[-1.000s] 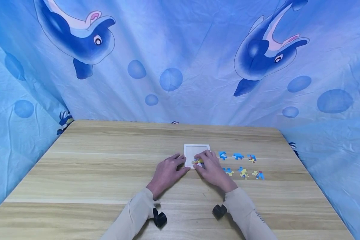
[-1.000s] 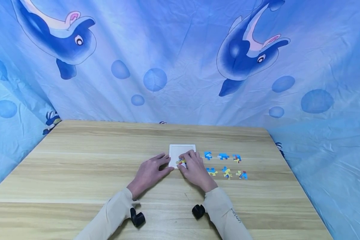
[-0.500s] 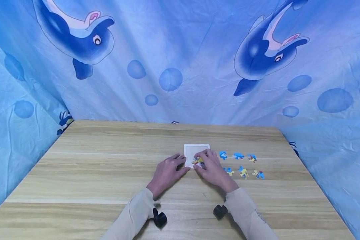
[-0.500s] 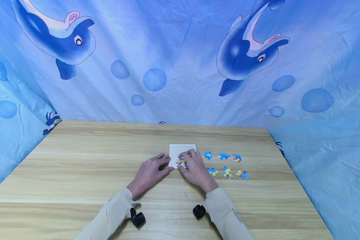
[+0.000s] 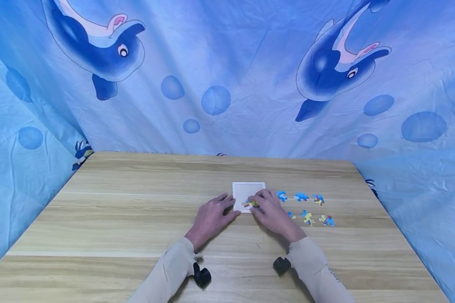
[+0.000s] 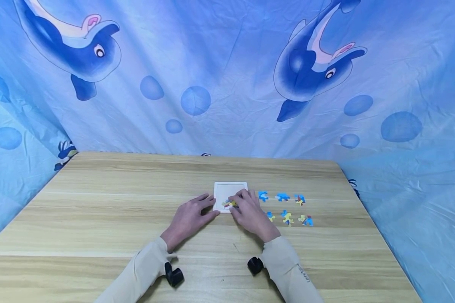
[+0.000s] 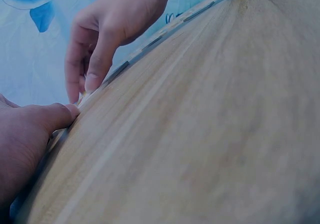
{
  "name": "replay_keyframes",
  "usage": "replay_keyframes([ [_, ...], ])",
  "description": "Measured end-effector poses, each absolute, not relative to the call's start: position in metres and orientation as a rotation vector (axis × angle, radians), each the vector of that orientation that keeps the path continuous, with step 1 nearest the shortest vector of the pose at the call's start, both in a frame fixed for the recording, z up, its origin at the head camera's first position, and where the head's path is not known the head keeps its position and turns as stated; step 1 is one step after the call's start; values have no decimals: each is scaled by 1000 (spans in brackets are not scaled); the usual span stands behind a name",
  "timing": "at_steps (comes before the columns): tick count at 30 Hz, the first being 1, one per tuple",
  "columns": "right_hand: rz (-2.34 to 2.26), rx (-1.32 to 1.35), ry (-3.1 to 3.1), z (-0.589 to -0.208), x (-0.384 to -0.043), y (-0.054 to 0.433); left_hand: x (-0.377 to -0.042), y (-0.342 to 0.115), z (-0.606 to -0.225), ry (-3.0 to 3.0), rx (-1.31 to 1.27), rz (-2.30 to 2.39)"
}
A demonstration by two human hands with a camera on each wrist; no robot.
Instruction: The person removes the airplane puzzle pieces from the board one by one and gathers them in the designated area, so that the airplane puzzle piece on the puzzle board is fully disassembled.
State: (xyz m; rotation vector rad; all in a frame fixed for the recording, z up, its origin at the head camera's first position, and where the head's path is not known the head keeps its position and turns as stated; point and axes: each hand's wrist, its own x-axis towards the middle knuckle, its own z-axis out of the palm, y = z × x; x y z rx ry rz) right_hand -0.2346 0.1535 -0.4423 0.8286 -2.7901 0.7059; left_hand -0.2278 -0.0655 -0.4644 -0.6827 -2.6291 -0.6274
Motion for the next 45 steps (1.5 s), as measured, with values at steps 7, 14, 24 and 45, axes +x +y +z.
replay_keyframes([
  [7, 700, 835, -2785, -441, -234, 154, -228, -65, -464, -2640, -674, -623],
  [14, 732, 752, -2807, -440, -234, 154, -228, -63, -464, -2639, -673, -622],
  [24, 797, 740, -2796, -443, -234, 155, -228, -63, -464, -2647, -683, -622],
  [45, 776, 829, -2641, -440, -216, 172, -227, -65, -465, -2643, -677, -643],
])
